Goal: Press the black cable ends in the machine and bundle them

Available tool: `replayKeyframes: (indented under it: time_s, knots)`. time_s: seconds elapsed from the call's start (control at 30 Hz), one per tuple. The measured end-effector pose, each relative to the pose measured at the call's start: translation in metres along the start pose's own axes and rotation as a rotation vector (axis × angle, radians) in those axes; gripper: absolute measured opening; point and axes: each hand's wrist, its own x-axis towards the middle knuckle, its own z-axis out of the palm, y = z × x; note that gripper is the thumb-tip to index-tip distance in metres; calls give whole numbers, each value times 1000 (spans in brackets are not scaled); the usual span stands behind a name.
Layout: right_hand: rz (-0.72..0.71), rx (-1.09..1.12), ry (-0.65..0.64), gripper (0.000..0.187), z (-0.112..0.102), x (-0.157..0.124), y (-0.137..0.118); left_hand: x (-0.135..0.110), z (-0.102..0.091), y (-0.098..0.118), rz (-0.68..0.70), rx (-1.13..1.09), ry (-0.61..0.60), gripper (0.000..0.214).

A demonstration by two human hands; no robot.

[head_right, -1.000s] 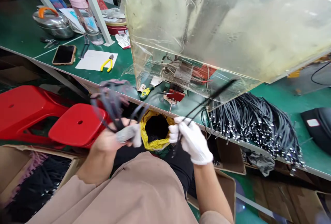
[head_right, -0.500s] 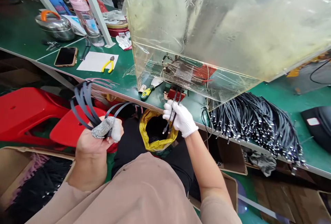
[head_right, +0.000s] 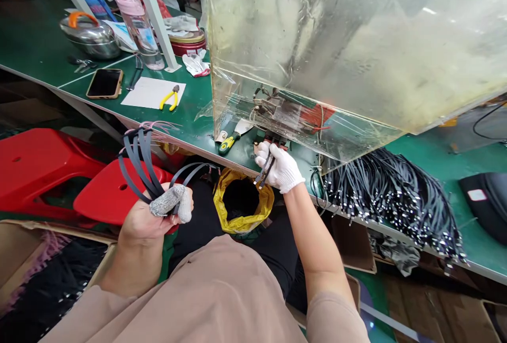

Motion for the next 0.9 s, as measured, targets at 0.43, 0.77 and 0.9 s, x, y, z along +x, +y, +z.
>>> replayKeyframes:
  time_s: [0.43,0.77,0.9]
  knots:
    - [26,31,-17,12,-3,7,-3,-5,13,5,74,99,39,49]
    - [323,-148,-364,46,-34,-27,29,-1,-7,-21,-82,137,-23,47]
    - [569,-131,-423,68,-71,-32,84,6,-15,-60,-358,304,-52,58]
